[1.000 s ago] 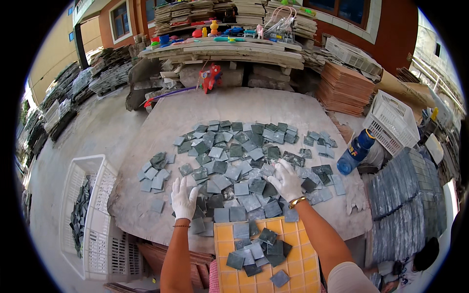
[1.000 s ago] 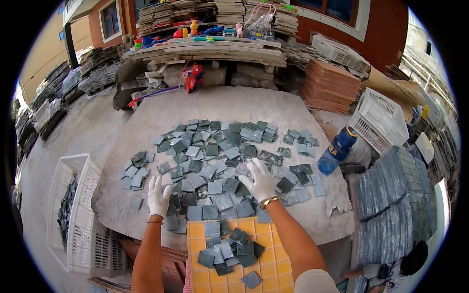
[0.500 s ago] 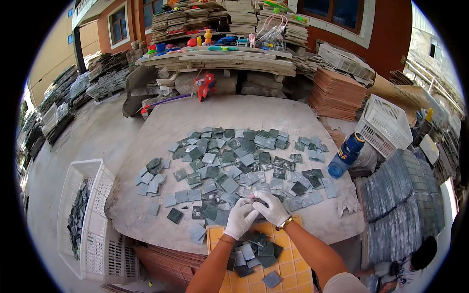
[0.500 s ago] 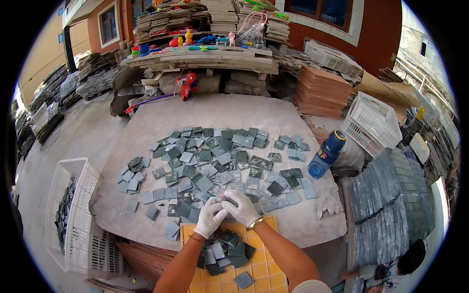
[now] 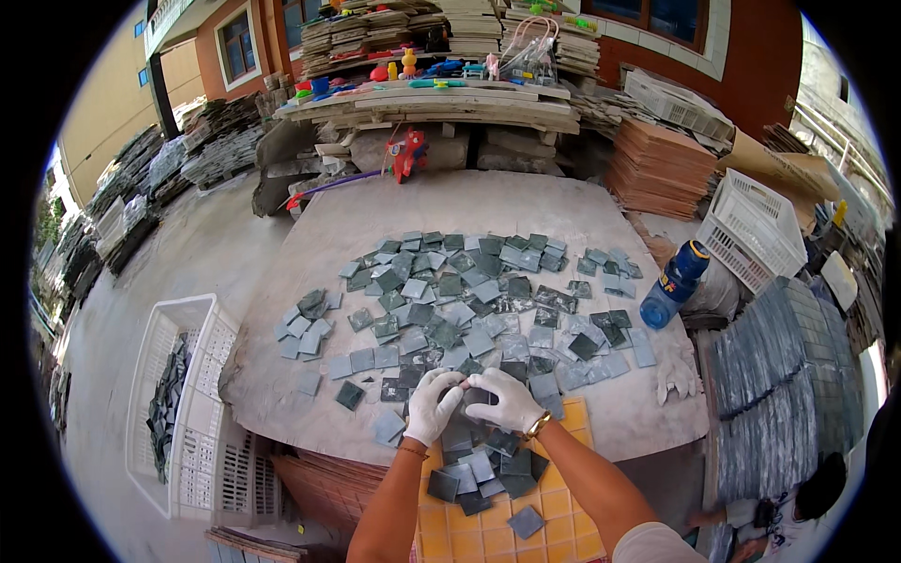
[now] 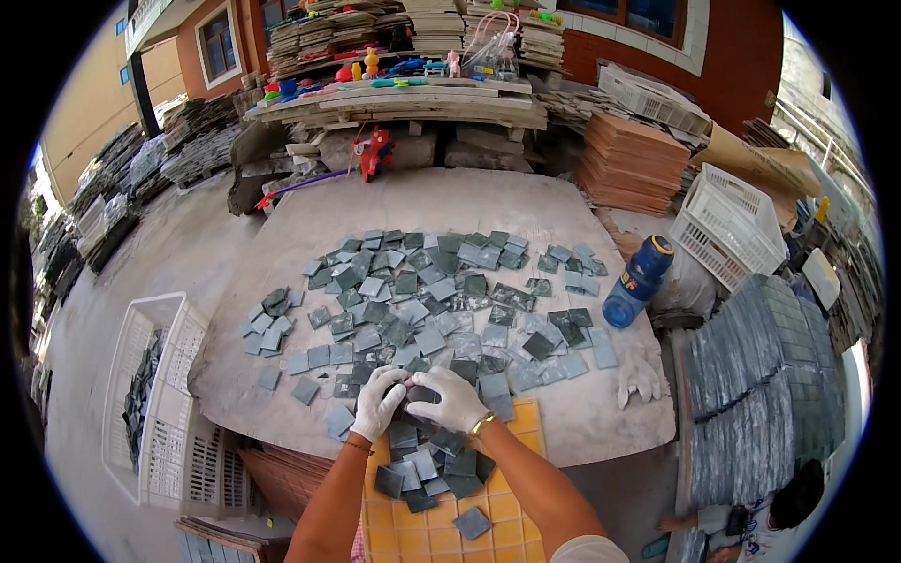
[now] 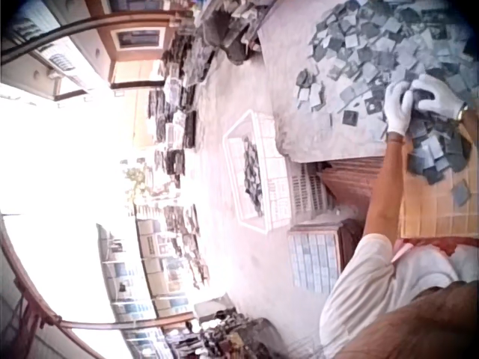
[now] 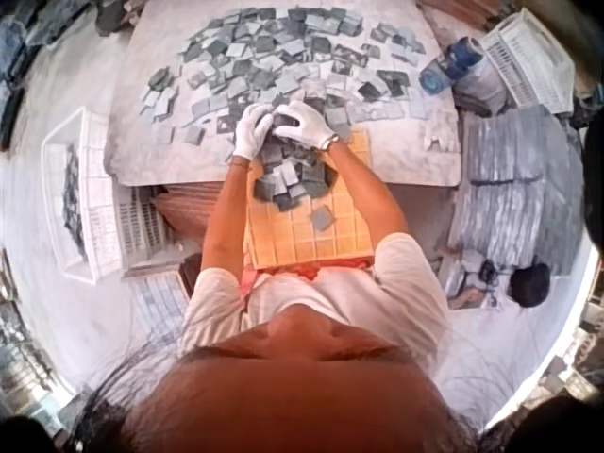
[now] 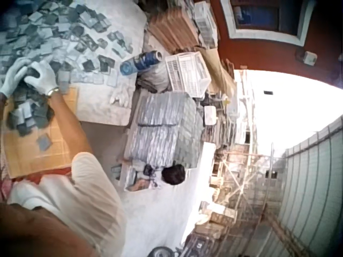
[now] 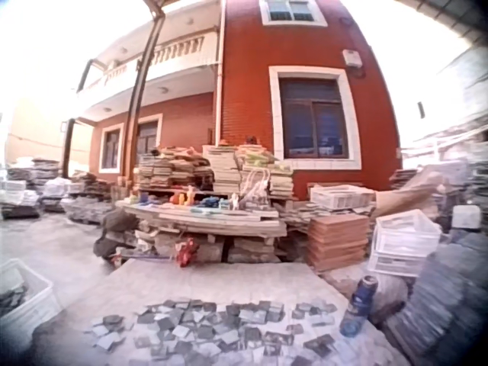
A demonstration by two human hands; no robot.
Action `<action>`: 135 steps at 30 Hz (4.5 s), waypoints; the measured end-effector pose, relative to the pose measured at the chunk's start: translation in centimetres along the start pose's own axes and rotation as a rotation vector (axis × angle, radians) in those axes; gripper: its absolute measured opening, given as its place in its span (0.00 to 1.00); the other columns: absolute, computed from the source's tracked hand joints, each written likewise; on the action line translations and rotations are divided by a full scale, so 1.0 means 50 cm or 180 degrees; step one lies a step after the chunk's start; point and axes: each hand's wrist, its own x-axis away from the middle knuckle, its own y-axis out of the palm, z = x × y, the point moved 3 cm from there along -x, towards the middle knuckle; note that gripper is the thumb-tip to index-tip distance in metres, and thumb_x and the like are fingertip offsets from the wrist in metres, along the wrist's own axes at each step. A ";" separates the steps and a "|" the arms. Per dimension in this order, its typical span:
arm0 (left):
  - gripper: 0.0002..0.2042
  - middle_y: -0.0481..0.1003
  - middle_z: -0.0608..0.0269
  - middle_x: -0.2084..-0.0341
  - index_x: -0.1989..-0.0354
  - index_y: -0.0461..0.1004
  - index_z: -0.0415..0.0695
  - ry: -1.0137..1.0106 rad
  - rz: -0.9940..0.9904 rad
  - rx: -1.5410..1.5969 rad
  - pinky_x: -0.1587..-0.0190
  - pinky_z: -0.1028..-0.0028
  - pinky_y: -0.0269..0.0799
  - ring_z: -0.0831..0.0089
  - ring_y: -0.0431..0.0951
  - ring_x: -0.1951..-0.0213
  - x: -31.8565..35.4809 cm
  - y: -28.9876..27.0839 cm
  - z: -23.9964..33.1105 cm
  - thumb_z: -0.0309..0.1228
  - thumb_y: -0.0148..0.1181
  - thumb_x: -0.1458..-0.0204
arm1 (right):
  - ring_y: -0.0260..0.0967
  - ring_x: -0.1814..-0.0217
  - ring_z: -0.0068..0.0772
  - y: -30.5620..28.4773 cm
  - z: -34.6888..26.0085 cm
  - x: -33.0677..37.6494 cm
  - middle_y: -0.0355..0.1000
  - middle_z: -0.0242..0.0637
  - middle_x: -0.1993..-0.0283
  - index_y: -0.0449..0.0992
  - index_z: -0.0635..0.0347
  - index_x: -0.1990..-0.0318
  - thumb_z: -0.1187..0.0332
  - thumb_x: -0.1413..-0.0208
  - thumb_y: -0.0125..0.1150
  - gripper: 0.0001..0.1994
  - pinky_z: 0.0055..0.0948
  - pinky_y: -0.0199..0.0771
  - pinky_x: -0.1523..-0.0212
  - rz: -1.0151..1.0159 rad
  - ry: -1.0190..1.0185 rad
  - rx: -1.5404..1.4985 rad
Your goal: The person places small square tiles into a yellow grid frame on a workbench, then flips the frame to reveal a completed tile sheet. They repeat the process with a second frame, arranging tiles by hand.
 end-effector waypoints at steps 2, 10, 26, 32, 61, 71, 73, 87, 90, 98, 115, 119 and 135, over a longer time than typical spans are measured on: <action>0.13 0.72 0.54 0.60 0.58 0.72 0.41 -0.0287 -0.0183 0.0663 0.51 0.68 0.67 0.58 0.73 0.56 0.032 0.009 0.006 0.35 0.57 0.49 | 0.67 0.55 0.43 -0.014 -0.033 0.035 0.69 0.39 0.60 0.74 0.55 0.55 0.62 0.57 0.67 0.19 0.36 0.67 0.54 0.0140 -0.0440 -0.0230; 0.15 0.71 0.52 0.55 0.58 0.74 0.43 0.0592 -0.1104 0.0436 0.45 0.60 0.63 0.53 0.71 0.51 0.160 -0.049 0.118 0.40 0.58 0.49 | 0.75 0.64 0.36 -0.004 -0.103 0.229 0.75 0.34 0.65 0.74 0.56 0.54 0.61 0.58 0.71 0.22 0.31 0.74 0.60 0.0433 -0.0383 -0.0386; 0.39 0.59 0.40 0.43 0.40 0.63 0.42 0.0790 -0.1207 -0.1667 0.38 0.42 0.43 0.39 0.56 0.41 0.405 0.013 0.174 0.63 0.48 0.52 | 0.56 0.39 0.52 0.028 -0.144 0.388 0.63 0.43 0.43 0.73 0.39 0.47 0.45 0.63 0.67 0.31 0.50 0.55 0.38 -0.0102 -0.0750 0.1414; 0.35 0.59 0.41 0.42 0.44 0.66 0.43 0.0290 -0.0900 -0.2213 0.40 0.42 0.44 0.38 0.55 0.41 0.365 -0.003 0.165 0.58 0.54 0.53 | 0.56 0.41 0.54 -0.015 -0.077 0.412 0.62 0.43 0.44 0.73 0.53 0.50 0.47 0.64 0.70 0.32 0.50 0.56 0.40 0.0774 -0.0017 0.1964; 0.30 0.71 0.51 0.52 0.35 0.54 0.40 -0.1848 0.3269 0.0512 0.52 0.69 0.70 0.65 0.74 0.54 0.341 -0.813 -0.052 0.35 0.55 0.44 | 0.71 0.50 0.46 -0.043 -0.125 0.354 0.71 0.49 0.50 0.68 0.64 0.48 0.70 0.51 0.64 0.21 0.35 0.72 0.51 0.0666 0.0556 0.0138; 0.41 0.59 0.45 0.39 0.37 0.57 0.37 0.0175 -0.0952 -0.1812 0.36 0.55 0.51 0.47 0.56 0.36 0.388 -0.122 0.164 0.56 0.58 0.53 | 0.50 0.36 0.62 0.078 -0.126 0.362 0.56 0.44 0.36 0.71 0.35 0.44 0.42 0.60 0.65 0.32 0.64 0.49 0.40 -0.0206 -0.0247 0.1767; 0.45 0.57 0.45 0.38 0.35 0.53 0.37 0.0125 -0.0969 -0.1811 0.35 0.54 0.49 0.47 0.54 0.35 0.428 -0.060 0.173 0.57 0.58 0.55 | 0.52 0.37 0.59 0.054 -0.091 0.376 0.58 0.43 0.37 0.71 0.34 0.45 0.42 0.60 0.66 0.31 0.64 0.49 0.41 -0.0284 -0.0578 0.1747; 0.35 0.65 0.51 0.49 0.46 0.68 0.43 -0.0365 -0.0494 -0.2153 0.44 0.57 0.63 0.50 0.63 0.45 0.514 -0.088 0.161 0.38 0.72 0.68 | 0.71 0.55 0.41 0.025 -0.187 0.554 0.69 0.39 0.54 0.71 0.58 0.53 0.54 0.58 0.68 0.26 0.34 0.73 0.57 0.0062 0.0484 0.1037; 0.34 0.66 0.53 0.49 0.48 0.69 0.44 -0.0292 -0.0514 -0.2234 0.45 0.57 0.63 0.50 0.63 0.45 0.489 -0.085 0.174 0.38 0.72 0.69 | 0.70 0.54 0.40 0.047 -0.195 0.556 0.68 0.39 0.53 0.71 0.59 0.52 0.55 0.57 0.68 0.26 0.34 0.72 0.56 0.0187 0.0608 0.0981; 0.28 0.68 0.55 0.52 0.52 0.72 0.44 -0.0092 -0.0088 -0.2101 0.47 0.59 0.65 0.53 0.65 0.47 0.452 -0.045 0.210 0.30 0.71 0.68 | 0.67 0.57 0.37 0.052 -0.189 0.325 0.69 0.34 0.58 0.70 0.59 0.54 0.57 0.58 0.68 0.25 0.34 0.69 0.56 0.0545 0.0139 0.1870; 0.11 0.69 0.53 0.62 0.54 0.67 0.33 -0.3039 0.1131 0.4998 0.55 0.73 0.75 0.67 0.72 0.59 0.427 -0.268 0.048 0.28 0.46 0.39 | 0.67 0.48 0.48 0.025 -0.263 0.377 0.71 0.43 0.52 0.70 0.62 0.53 0.63 0.63 0.73 0.28 0.41 0.68 0.48 0.0347 -0.0084 0.0279; 0.39 0.45 0.41 0.35 0.33 0.41 0.35 -0.2126 0.2780 0.3476 0.38 0.64 0.63 0.56 0.55 0.35 0.341 -0.715 -0.012 0.48 0.51 0.42 | 0.72 0.56 0.43 -0.028 -0.201 0.444 0.74 0.45 0.57 0.72 0.63 0.58 0.68 0.58 0.69 0.19 0.35 0.72 0.56 0.0404 0.0864 0.0202; 0.32 0.66 0.58 0.49 0.51 0.69 0.43 -0.0323 -0.0239 -0.1969 0.46 0.60 0.65 0.54 0.64 0.46 0.473 -0.083 0.143 0.37 0.72 0.69 | 0.52 0.38 0.55 0.121 -0.190 0.413 0.58 0.42 0.40 0.70 0.45 0.48 0.54 0.65 0.71 0.31 0.57 0.55 0.43 0.0231 -0.0793 0.1778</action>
